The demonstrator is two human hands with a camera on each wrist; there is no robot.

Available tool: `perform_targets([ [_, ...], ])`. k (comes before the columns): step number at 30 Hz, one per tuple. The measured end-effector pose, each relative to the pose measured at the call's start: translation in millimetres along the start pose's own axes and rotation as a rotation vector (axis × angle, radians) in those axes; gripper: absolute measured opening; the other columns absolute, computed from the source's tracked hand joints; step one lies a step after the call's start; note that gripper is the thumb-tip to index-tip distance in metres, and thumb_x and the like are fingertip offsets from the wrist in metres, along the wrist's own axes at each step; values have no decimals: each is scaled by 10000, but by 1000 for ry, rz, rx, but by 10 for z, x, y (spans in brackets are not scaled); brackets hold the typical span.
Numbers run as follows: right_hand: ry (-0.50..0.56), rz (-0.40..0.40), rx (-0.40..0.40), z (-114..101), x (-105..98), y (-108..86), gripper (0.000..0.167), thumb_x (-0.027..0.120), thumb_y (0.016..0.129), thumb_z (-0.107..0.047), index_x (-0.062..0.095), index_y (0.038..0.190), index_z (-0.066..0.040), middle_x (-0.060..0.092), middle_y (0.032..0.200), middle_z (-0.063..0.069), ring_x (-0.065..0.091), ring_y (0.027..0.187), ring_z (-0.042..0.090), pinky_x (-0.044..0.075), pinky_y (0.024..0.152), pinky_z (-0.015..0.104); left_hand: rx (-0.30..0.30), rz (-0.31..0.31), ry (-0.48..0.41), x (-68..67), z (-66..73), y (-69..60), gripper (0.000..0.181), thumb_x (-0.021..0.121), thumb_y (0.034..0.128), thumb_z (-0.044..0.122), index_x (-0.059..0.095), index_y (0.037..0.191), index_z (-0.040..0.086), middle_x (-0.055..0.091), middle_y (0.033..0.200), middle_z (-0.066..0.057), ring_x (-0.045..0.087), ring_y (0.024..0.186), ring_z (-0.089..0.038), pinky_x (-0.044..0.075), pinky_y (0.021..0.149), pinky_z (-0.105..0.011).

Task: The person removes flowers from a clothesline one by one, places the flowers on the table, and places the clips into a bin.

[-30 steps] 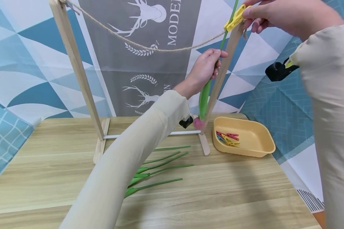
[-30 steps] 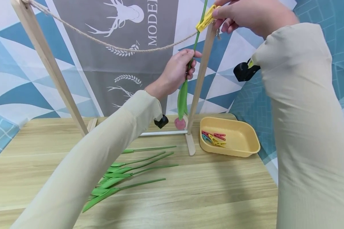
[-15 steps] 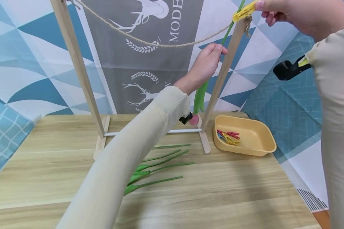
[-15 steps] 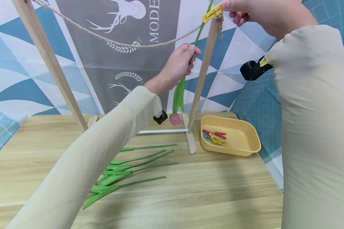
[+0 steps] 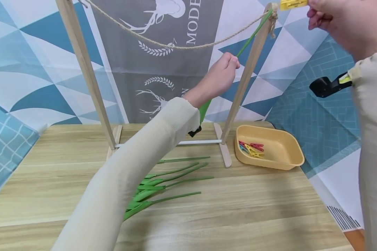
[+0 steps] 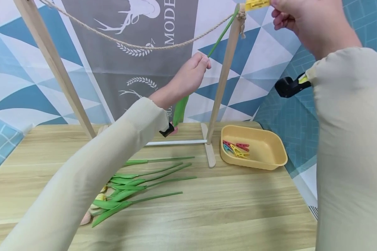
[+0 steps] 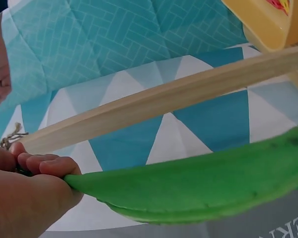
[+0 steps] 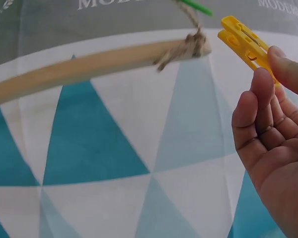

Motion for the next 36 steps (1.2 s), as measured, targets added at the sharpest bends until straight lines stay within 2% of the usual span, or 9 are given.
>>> perform_targets([
  [4,128,72,6,135,-107,-132,368,679,797,-127,632,1158,-72,510,947,57,432,777,173,480,639,116,-13,-32,50,-14,-59,-105,264,230,1035,275,435,1057,110,397,892,-9,412,818,-138,368,749,-209],
  [9,159,80,64,356,-186,-264,220,651,828,-107,658,1040,-49,532,891,65,457,746,187,493,641,126,-14,-66,181,-26,-153,-226,283,209,1034,253,437,1054,85,393,840,-21,392,738,-161,358,675,-225],
  [13,210,73,112,533,-237,-331,242,655,822,-98,652,1058,-46,541,915,74,474,765,192,507,654,141,-2,-89,287,-23,-225,-315,308,201,1035,240,447,1056,56,431,847,-30,411,726,-170,365,663,-236],
  [18,295,77,171,744,-295,-398,283,661,816,-77,639,1097,-49,564,955,76,527,778,180,526,696,163,15,-115,420,-3,-289,-423,309,212,1032,206,470,1053,36,504,937,-60,464,838,-180,399,781,-269],
  [23,394,78,247,985,-359,-472,304,647,831,-37,631,1134,-51,641,976,79,646,735,182,550,691,208,-26,-147,489,16,-376,-545,313,203,1030,211,458,1062,33,484,941,-86,449,894,-209,396,836,-319],
  [26,444,76,303,1146,-395,-533,299,640,836,-18,633,1133,-47,685,955,86,685,735,206,557,677,236,-48,-141,538,15,-434,-630,311,214,1027,211,465,1067,32,482,922,-92,461,894,-218,405,822,-341],
  [30,474,78,366,1349,-435,-627,282,638,837,-13,643,1115,-60,710,928,78,701,748,216,560,667,248,-43,-123,621,10,-517,-763,311,227,1023,202,485,1043,29,503,911,-107,491,890,-242,422,804,-372],
  [36,455,56,418,1608,-437,-743,254,639,846,-20,646,1092,-81,714,938,56,704,765,203,559,674,247,-22,-80,724,-5,-637,-989,307,241,1020,191,491,1000,13,509,887,-130,508,852,-285,451,777,-400],
])
Point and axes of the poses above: each hand's wrist, its own y-axis towards the middle knuckle, its own x-axis out of the palm, z = x × y, the point moved 7 cm from there along y, towards the middle knuckle
